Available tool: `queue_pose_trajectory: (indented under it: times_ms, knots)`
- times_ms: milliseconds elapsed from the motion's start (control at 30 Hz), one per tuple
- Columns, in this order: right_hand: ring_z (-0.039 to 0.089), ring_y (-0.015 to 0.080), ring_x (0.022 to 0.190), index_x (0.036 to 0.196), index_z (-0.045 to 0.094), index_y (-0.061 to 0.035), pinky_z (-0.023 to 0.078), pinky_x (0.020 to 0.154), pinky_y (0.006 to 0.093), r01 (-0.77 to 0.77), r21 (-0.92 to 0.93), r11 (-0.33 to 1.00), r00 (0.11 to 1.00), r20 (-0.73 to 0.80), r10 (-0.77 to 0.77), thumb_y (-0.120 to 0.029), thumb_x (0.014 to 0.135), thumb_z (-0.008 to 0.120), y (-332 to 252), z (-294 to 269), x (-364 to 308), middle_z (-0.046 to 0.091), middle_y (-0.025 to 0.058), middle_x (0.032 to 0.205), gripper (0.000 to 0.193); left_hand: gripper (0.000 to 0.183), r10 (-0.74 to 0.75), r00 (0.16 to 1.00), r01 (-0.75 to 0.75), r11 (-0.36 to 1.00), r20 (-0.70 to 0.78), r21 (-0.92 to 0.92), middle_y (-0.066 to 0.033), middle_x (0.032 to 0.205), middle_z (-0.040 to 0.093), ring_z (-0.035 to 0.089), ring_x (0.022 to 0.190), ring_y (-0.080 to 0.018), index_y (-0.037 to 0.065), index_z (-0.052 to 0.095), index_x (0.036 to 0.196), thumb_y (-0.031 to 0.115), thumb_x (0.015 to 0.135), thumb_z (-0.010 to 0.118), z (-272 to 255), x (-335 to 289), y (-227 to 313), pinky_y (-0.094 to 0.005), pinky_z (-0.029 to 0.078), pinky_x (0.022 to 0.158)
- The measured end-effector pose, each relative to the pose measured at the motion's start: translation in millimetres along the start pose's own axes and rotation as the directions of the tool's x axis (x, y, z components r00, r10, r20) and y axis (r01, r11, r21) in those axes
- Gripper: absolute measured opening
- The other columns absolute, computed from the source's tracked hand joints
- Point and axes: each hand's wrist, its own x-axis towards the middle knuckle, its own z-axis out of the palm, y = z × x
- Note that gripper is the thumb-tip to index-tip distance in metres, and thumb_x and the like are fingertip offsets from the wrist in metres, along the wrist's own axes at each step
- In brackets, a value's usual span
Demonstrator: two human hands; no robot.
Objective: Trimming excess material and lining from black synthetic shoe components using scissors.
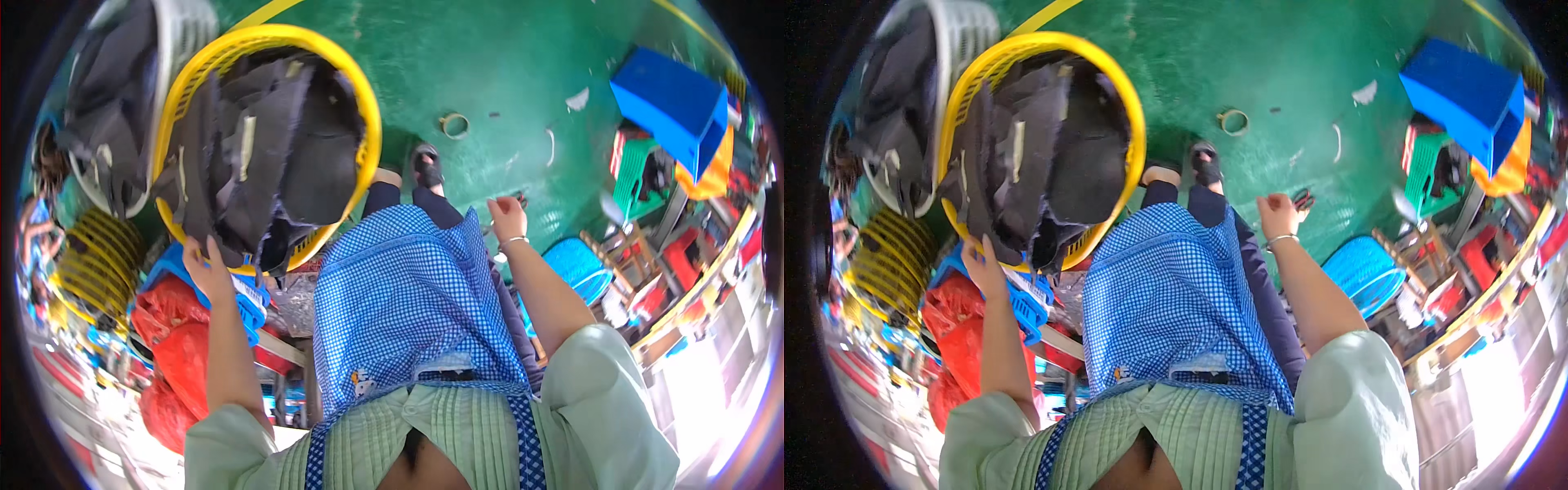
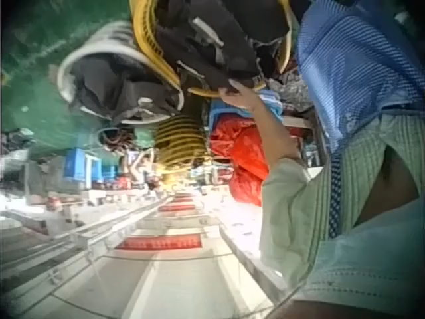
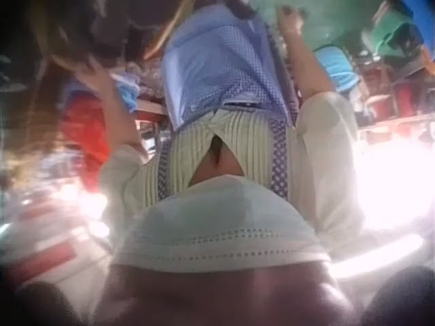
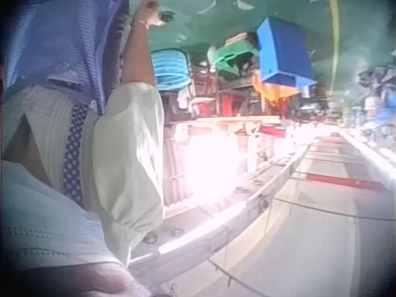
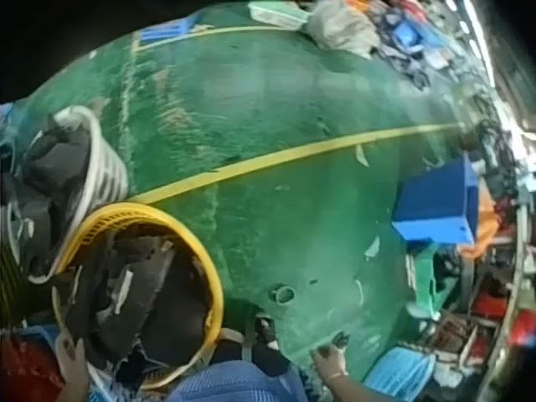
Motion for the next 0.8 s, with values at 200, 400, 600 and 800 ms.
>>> queue_pose_trajectory:
  times_ms: [200, 400, 600, 800]
  knots:
    - [0.066, 0.0195, 0.071, 0.084, 0.065, -0.0060, 0.050, 0.069, 0.0325, -0.227, -0.345, 0.911, 0.933, 0.191, 0.305, -0.042, 0.073, 0.066, 201, -17, 16, 0.068, 0.0058, 0.071, 0.038, 0.022, 0.141, 0.860, -0.169, 0.985, 0.490, 0.014, -0.0087, 0.077, 0.055, 0.052, 0.073, -0.0181, 0.000, 0.053, 0.075, 0.011, 0.093, 0.049, 60, -165, 95, -0.0298, 0.041, 0.068]
    - [0.062, 0.0171, 0.062, 0.087, 0.062, -0.0035, 0.049, 0.062, 0.0305, -0.317, -0.147, 0.937, 0.913, 0.221, 0.343, -0.037, 0.076, 0.066, 314, 30, 71, 0.065, 0.0050, 0.066, 0.036, 0.016, -0.035, 0.810, 0.132, 0.983, 0.585, -0.125, -0.0045, 0.083, 0.059, 0.056, 0.075, -0.0113, 0.000, 0.057, 0.093, 0.009, 0.096, 0.044, 158, -233, 159, -0.0235, 0.046, 0.072]
    - [0.066, 0.0266, 0.076, 0.080, 0.067, -0.0034, 0.051, 0.068, 0.0363, -0.233, -0.343, 0.910, 0.917, 0.234, 0.323, -0.040, 0.078, 0.061, 448, 73, 155, 0.067, 0.0148, 0.080, 0.038, 0.010, 0.089, 0.372, 0.253, 0.948, 0.924, -0.194, -0.0071, 0.082, 0.062, 0.059, 0.077, -0.0135, -0.002, 0.058, 0.088, 0.002, 0.092, 0.049, 274, -324, 256, -0.0257, 0.048, 0.074]
    - [0.062, 0.0344, 0.099, 0.103, 0.058, 0.0008, 0.050, 0.086, 0.0413, -0.670, 0.141, 0.729, 0.705, -0.184, 0.684, -0.044, 0.072, 0.068, 447, 90, 262, 0.063, 0.0205, 0.104, 0.056, 0.027, 0.085, 0.081, -0.397, 0.917, 0.993, -0.046, -0.0048, 0.054, 0.044, 0.042, 0.049, -0.0136, 0.003, 0.046, 0.059, 0.001, 0.081, 0.061, 331, -341, 298, -0.0298, 0.032, 0.046]
